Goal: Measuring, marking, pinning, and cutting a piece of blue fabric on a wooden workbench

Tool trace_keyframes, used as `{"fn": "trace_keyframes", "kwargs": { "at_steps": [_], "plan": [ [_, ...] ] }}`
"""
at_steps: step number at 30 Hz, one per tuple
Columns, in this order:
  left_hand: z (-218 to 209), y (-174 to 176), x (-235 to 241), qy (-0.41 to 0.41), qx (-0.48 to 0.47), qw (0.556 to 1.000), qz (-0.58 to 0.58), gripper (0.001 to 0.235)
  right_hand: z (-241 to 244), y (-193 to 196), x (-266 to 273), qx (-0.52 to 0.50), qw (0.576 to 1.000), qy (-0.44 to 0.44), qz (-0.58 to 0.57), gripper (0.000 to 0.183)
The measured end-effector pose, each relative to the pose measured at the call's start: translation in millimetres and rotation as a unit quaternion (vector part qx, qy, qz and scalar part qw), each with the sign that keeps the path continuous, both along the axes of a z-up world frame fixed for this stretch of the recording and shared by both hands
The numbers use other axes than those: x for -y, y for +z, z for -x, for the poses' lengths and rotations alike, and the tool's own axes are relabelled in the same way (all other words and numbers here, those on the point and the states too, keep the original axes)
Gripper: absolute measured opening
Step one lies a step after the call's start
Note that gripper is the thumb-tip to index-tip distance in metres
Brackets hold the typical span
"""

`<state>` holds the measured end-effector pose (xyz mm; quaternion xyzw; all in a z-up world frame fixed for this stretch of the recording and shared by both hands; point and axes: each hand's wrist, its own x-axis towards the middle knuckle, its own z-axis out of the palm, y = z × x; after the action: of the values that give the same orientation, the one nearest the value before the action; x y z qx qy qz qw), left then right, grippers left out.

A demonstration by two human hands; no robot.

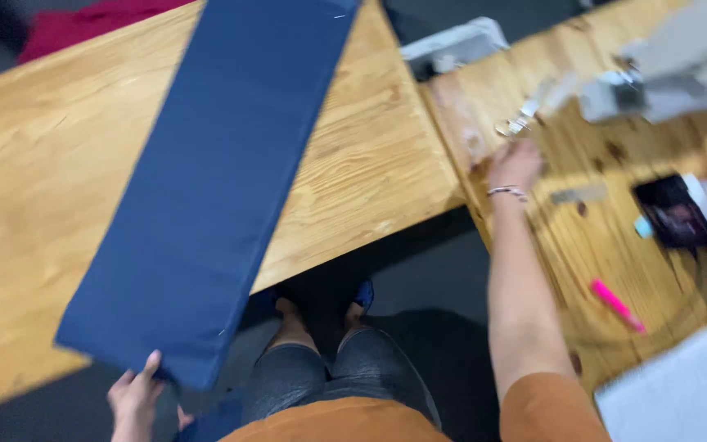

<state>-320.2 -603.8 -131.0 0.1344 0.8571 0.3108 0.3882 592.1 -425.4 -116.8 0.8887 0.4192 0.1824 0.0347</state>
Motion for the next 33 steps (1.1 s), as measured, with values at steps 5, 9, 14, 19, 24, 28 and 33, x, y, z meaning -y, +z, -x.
{"fn": "trace_keyframes", "kwargs": {
  "at_steps": [5,9,14,19,24,28,33],
  "plan": [
    [-85.1,-1.6,46.5,0.073,0.079,0.994,0.022,0.032,-16.7,43.0,-42.8,-0.163,0.980,-0.111,-0.025,0.043],
    [-131.7,9.1,60.6,0.062,0.162,0.985,-0.014,0.032,-32.0,46.4,-59.2,-0.148,0.977,-0.150,0.033,0.055],
    [-151.6,60.3,49.7,0.042,0.252,0.967,0.014,0.034,-21.3,77.7,-48.6,-0.204,0.970,-0.132,0.027,0.059],
    [-136.8,49.2,46.4,-0.006,0.269,0.962,0.041,0.032,39.4,121.1,-12.3,-0.189,0.974,-0.121,-0.026,0.053],
    [-160.5,48.9,27.9,-0.057,0.335,0.936,0.093,0.031,114.0,81.7,68.1,-0.299,0.929,0.096,-0.194,0.042],
    [-201.5,49.6,16.8,-0.110,0.410,0.894,0.144,0.032,247.6,58.1,136.3,-0.399,0.889,0.081,-0.209,0.033],
    [-251.5,73.4,-1.2,-0.100,0.510,0.846,0.122,0.066,378.3,13.0,194.3,-0.684,0.682,-0.114,-0.235,0.043]
  ]
}}
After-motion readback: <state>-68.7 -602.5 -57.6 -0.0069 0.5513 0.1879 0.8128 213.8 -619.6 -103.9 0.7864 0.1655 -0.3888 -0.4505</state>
